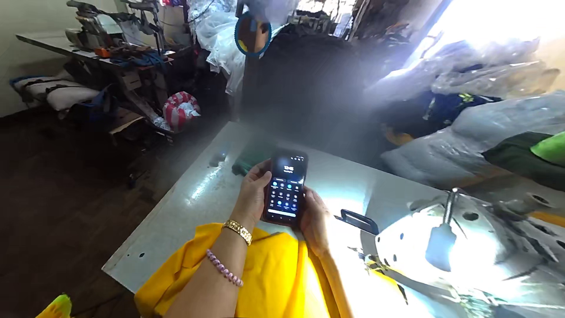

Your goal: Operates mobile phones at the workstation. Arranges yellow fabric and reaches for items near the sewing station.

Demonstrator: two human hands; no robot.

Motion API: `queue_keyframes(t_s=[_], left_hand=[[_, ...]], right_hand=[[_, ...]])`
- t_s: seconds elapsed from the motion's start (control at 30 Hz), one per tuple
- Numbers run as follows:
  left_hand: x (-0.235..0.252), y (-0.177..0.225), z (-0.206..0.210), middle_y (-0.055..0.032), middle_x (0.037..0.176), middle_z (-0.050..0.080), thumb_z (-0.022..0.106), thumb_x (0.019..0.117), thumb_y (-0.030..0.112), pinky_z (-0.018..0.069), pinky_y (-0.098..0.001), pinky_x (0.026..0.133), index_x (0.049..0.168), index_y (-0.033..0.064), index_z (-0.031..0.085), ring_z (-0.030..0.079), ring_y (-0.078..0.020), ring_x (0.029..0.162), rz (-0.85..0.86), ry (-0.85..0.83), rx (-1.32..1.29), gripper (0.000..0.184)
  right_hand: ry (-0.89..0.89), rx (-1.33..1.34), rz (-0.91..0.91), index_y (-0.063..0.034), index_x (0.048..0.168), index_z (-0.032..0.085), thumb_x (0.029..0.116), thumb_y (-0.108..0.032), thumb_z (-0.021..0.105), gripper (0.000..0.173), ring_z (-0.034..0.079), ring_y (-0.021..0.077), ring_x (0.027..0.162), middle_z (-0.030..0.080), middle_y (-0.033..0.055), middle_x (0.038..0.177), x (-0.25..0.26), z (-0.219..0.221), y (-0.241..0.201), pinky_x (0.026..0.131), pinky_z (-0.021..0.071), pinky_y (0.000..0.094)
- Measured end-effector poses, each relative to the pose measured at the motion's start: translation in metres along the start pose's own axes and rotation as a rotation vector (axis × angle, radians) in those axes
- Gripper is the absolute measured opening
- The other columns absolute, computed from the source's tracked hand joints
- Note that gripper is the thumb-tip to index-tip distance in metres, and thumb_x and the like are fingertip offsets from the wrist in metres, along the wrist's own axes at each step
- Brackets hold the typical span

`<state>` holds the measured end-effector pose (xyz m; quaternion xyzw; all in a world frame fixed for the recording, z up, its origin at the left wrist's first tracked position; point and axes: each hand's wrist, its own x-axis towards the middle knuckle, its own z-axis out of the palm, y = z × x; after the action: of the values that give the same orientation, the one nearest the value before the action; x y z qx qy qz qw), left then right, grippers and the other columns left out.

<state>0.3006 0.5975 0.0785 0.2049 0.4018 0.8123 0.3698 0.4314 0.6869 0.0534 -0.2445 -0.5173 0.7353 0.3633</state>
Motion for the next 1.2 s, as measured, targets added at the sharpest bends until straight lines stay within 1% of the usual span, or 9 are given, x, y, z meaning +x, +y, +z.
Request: queue_keyframes(t_s=[0.1,0.27,0.37,0.43,0.53,0.6,0.8,1.07,1.2], left_hand=[[0.004,-0.003,0.001,-0.0098,0.120,0.069,0.050,0.1078,0.018,0.0581,-0.0389,0.086,0.134,0.0124,0.062,0.069,-0.0198,0.100,0.015,0.002,0.109,0.030],[0.008,0.001,0.013,-0.0108,0.117,0.068,0.051,0.1074,0.018,0.0562,-0.0389,0.087,0.132,0.0091,0.062,0.067,-0.0200,0.099,-0.032,0.035,0.245,0.028],[0.009,0.042,0.010,-0.0154,0.127,0.067,0.044,0.1107,0.028,0.0541,-0.0481,0.094,0.135,0.0083,0.062,0.067,-0.0285,0.110,0.034,0.029,0.875,0.036],[0.029,0.065,-0.003,-0.0230,0.135,0.061,0.048,0.1088,0.021,0.0491,-0.0587,0.101,0.138,0.0044,0.060,0.061,-0.0408,0.122,0.060,0.131,1.328,0.035],[0.070,0.082,-0.029,-0.0286,0.143,0.052,0.059,0.1014,0.017,0.0460,-0.0653,0.101,0.138,-0.0001,0.060,0.051,-0.0486,0.130,-0.183,0.290,1.710,0.040],[0.085,0.084,-0.043,-0.0280,0.142,0.052,0.061,0.0996,0.017,0.0494,-0.0617,0.099,0.132,-0.0025,0.062,0.054,-0.0461,0.128,-0.317,0.308,1.849,0.038],[0.096,0.095,-0.037,-0.0303,0.133,0.056,0.064,0.0958,0.008,0.0520,-0.0575,0.098,0.123,-0.0087,0.063,0.059,-0.0449,0.122,-0.423,0.160,2.034,0.032],[0.112,0.103,-0.042,-0.0269,0.110,0.068,0.070,0.0888,0.015,0.0518,-0.0629,0.088,0.108,-0.0058,0.067,0.066,-0.0427,0.106,-0.405,0.093,2.055,0.029],[0.121,0.109,-0.051,-0.0273,0.118,0.066,0.066,0.0927,0.015,0.0513,-0.0617,0.092,0.125,-0.0038,0.062,0.066,-0.0420,0.108,-0.417,0.103,1.869,0.037]], right_hand=[[0.078,0.068,-0.066,0.0030,0.117,0.060,0.1100,-0.009,0.029,0.034,0.074,0.0150,0.080,0.074,0.0092,0.089,0.003,0.003,0.006,0.073,0.0637,0.0330],[0.119,0.113,-0.088,0.0015,0.111,0.060,0.1112,-0.013,0.028,0.035,0.074,0.0128,0.075,0.074,0.0061,0.083,0.006,0.006,0.007,0.069,0.0643,0.0312],[0.184,0.252,0.026,-0.0004,0.110,0.059,0.1116,-0.018,0.028,0.036,0.074,0.0164,0.077,0.073,0.0091,0.087,0.011,0.003,0.003,0.068,0.0640,0.0355],[0.175,0.343,0.069,-0.0031,0.115,0.058,0.1116,-0.022,0.028,0.036,0.075,0.0177,0.083,0.074,0.0096,0.092,0.012,-0.006,0.007,0.071,0.0648,0.0380],[0.174,0.387,0.077,-0.0021,0.116,0.058,0.1118,-0.023,0.030,0.035,0.075,0.0202,0.084,0.073,0.0119,0.094,0.015,-0.005,0.008,0.071,0.0646,0.0401],[0.178,0.376,0.071,0.0004,0.116,0.057,0.1120,-0.020,0.030,0.035,0.074,0.0207,0.084,0.073,0.0135,0.094,0.013,0.000,0.005,0.072,0.0642,0.0397],[0.232,0.410,0.149,0.0007,0.124,0.056,0.1129,-0.023,0.030,0.037,0.074,0.0227,0.085,0.071,0.0161,0.098,0.014,0.004,-0.003,0.073,0.0636,0.0403],[0.257,0.404,0.165,-0.0037,0.124,0.060,0.1123,-0.026,0.035,0.036,0.073,0.0230,0.086,0.072,0.0153,0.099,0.010,0.009,-0.009,0.074,0.0621,0.0415],[0.259,0.350,0.147,-0.0042,0.117,0.061,0.1124,-0.025,0.035,0.033,0.072,0.0188,0.082,0.071,0.0112,0.094,0.010,0.012,-0.011,0.073,0.0615,0.0382]])
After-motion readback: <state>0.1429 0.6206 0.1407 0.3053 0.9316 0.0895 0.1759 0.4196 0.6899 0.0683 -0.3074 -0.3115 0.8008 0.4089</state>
